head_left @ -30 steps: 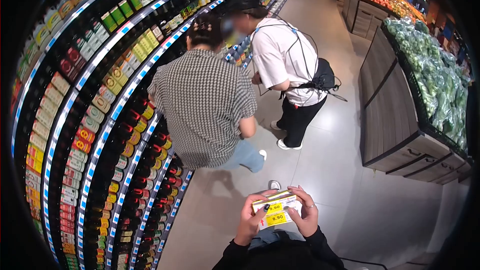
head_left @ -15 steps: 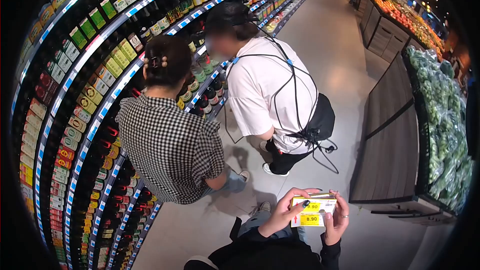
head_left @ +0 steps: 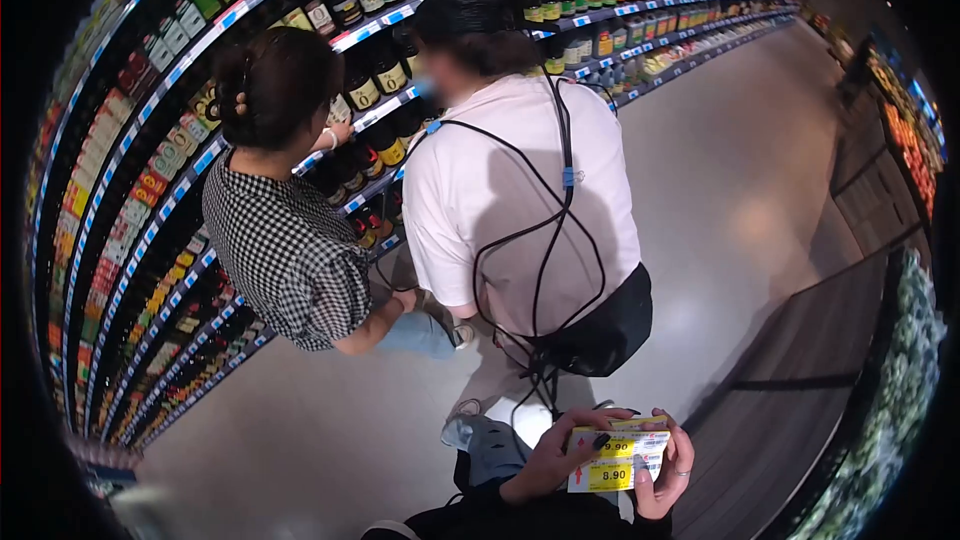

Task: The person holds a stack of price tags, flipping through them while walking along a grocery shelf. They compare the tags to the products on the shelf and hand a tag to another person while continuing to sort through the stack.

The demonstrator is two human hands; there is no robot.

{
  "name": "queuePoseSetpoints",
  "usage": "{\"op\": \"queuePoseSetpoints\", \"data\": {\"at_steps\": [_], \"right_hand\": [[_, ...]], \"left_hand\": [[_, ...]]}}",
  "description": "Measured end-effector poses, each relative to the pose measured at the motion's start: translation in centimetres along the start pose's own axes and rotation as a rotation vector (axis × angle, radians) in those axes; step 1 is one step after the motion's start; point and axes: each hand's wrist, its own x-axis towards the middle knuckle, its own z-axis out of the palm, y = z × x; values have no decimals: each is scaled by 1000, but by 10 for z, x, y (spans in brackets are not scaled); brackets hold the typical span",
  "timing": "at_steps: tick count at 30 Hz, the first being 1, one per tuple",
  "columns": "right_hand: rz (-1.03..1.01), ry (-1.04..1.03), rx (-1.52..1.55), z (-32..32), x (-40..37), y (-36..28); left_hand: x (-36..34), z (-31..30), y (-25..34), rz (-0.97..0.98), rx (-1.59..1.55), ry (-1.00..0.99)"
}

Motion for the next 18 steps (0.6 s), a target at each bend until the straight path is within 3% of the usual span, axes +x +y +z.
{"op": "queuePoseSetpoints", "data": {"at_steps": [1,4,6,15,18], "right_hand": [[-16,-63,-6,-23,16,2],[-51,-185,-19,-85,54,9],[40,-182,42,-114,77,9],[66,-465,169,-162,195,20],[42,-587,142,-175,245,30]], "left_hand": [[14,17,-13,81,1,29],[50,62,-48,71,-29,136],[71,84,-64,97,-29,183],[165,125,-102,268,-25,443],[201,122,-113,240,88,558]]}}
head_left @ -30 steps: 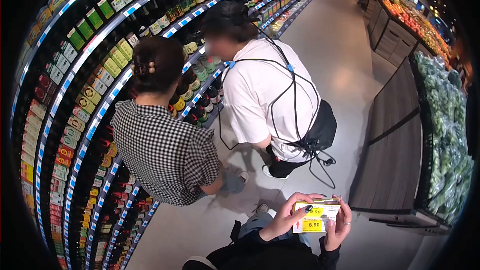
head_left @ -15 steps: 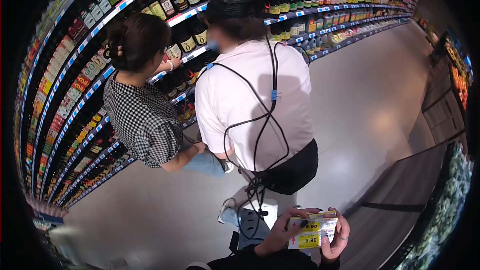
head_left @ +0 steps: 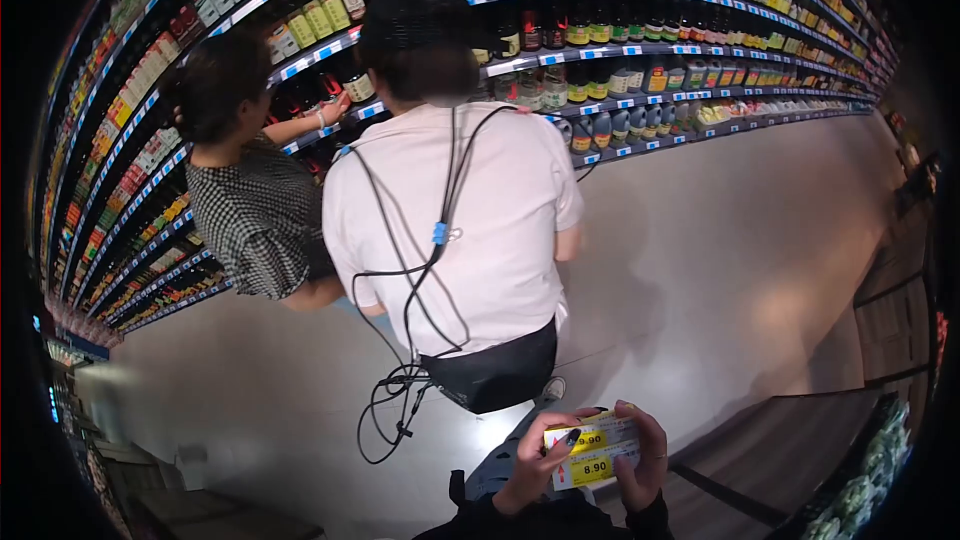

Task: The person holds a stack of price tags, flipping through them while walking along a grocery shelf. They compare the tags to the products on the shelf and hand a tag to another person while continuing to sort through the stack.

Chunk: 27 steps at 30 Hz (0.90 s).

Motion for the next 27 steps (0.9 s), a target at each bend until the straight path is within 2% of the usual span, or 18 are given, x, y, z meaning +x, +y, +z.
{"op": "queuePoseSetpoints", "data": {"at_steps": [2,5,8,12,17,22,23,27], "right_hand": [[-28,26,-20,-25,20,6],[-69,71,-200,-69,52,13],[-71,196,-62,-106,85,8],[-179,238,-134,-157,130,18],[-212,261,7,-213,191,39],[-212,175,58,-275,272,48],[-205,123,39,-286,290,44],[-200,6,40,-329,349,46]], "left_hand": [[33,21,-5,15,-193,-50],[94,56,-23,62,-315,-136],[150,87,-23,112,-170,-268],[213,130,-23,136,-213,-349],[287,171,-27,120,-164,-332],[365,210,-28,244,8,-213],[379,219,-29,213,-97,-166],[423,256,-24,288,-188,-83]]}}
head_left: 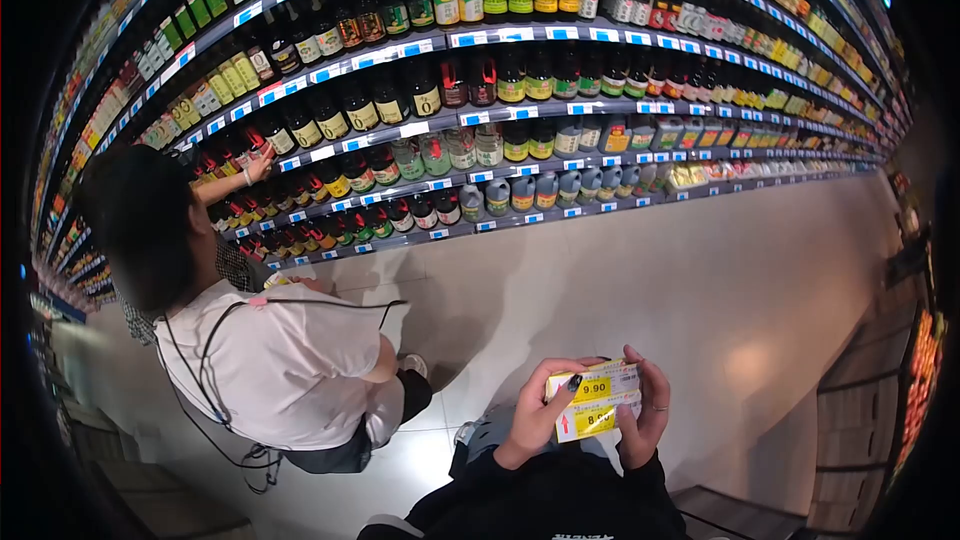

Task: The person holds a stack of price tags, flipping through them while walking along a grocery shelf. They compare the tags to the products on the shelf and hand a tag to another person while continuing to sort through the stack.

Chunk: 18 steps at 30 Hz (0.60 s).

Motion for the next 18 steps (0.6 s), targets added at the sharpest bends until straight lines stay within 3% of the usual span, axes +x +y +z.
{"op": "queuePoseSetpoints", "data": {"at_steps": [5,12,18], "right_hand": [[80,-232,153,-22,65,34],[122,-441,239,12,137,69],[106,-462,265,47,204,86]], "left_hand": [[37,3,-14,97,79,208],[84,-20,7,183,65,513],[147,-52,35,250,112,529]]}}
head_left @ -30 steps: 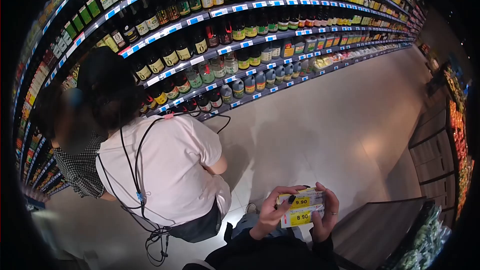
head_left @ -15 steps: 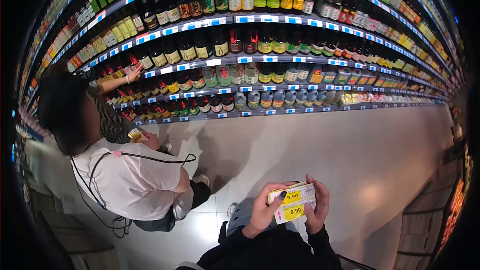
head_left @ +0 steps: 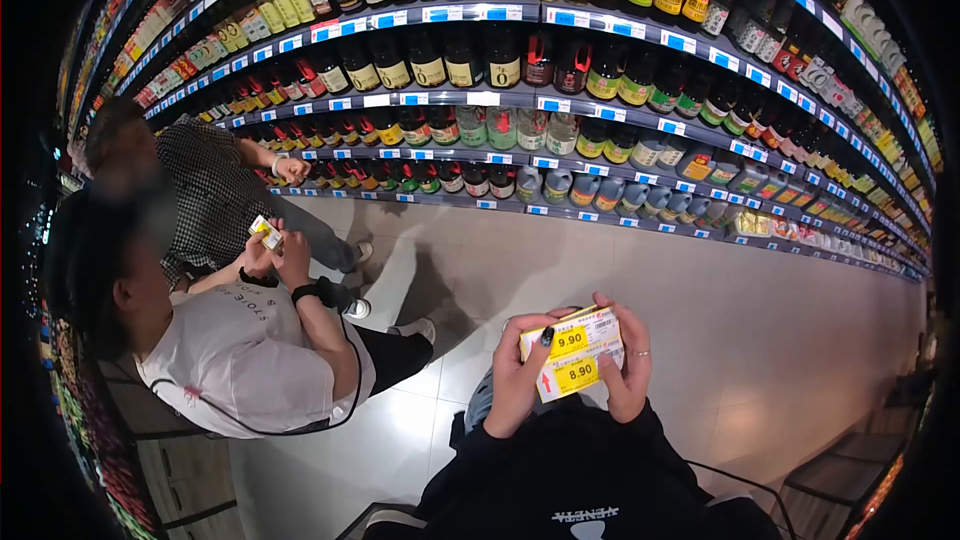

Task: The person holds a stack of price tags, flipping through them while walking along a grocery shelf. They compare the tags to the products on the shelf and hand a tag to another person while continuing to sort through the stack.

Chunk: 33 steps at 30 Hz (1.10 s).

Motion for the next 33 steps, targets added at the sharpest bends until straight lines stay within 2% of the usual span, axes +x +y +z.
{"op": "queuePoseSetpoints", "data": {"at_steps": [6,13,25,31,33], "right_hand": [[-6,-14,18,-1,61,17],[23,-3,9,-4,97,27],[48,-197,-43,-31,119,30],[84,-164,-2,-32,125,31],[29,-164,-50,-33,126,31]], "left_hand": [[63,-7,7,33,6,-59],[97,-4,7,2,18,31],[111,14,-1,16,-72,191],[116,17,3,2,-47,147],[115,16,1,17,-13,138]]}}
